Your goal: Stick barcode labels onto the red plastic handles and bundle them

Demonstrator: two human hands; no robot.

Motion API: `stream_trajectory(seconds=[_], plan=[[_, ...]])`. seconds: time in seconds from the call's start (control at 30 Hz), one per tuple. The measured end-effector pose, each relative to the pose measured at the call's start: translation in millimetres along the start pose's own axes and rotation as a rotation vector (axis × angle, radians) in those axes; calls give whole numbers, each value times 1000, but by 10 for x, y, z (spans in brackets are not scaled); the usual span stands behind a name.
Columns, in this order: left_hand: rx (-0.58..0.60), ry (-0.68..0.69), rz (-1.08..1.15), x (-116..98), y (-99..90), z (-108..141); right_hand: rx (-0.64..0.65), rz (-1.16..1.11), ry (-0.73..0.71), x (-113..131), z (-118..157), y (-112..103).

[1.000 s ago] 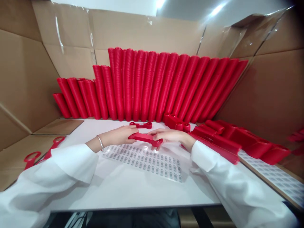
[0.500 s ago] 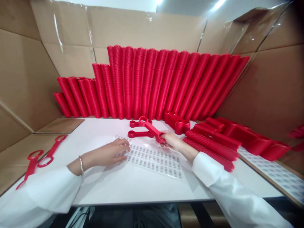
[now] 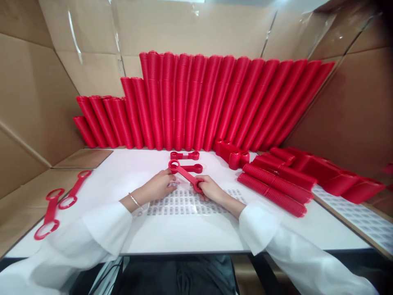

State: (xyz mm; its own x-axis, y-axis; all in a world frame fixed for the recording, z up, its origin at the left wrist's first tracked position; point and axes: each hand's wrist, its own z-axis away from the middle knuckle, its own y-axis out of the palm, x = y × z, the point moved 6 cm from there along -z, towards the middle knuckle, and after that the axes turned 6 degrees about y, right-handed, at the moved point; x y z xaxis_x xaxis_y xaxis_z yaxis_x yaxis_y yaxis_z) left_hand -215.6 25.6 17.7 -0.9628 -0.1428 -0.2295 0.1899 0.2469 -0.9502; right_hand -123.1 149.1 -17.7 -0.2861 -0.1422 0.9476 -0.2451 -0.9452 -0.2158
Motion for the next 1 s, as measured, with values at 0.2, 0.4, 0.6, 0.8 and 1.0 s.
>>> stream_trajectory(seconds=[0.2, 0.4, 0.6, 0.8, 1.0], plan=[[6, -79, -46, 3, 47, 18, 2, 21, 5, 45, 29, 6], [16, -111, -105, -18, 66, 8, 10, 33, 13, 46, 37, 12], [-22, -151, -106, -29, 57, 5, 12, 13, 4, 41, 34, 7], [-21, -154, -50, -23, 71, 7, -1, 19, 7, 55, 43, 3], [-65, -130, -58, -14, 64, 18, 3, 5, 8, 52, 48, 0]])
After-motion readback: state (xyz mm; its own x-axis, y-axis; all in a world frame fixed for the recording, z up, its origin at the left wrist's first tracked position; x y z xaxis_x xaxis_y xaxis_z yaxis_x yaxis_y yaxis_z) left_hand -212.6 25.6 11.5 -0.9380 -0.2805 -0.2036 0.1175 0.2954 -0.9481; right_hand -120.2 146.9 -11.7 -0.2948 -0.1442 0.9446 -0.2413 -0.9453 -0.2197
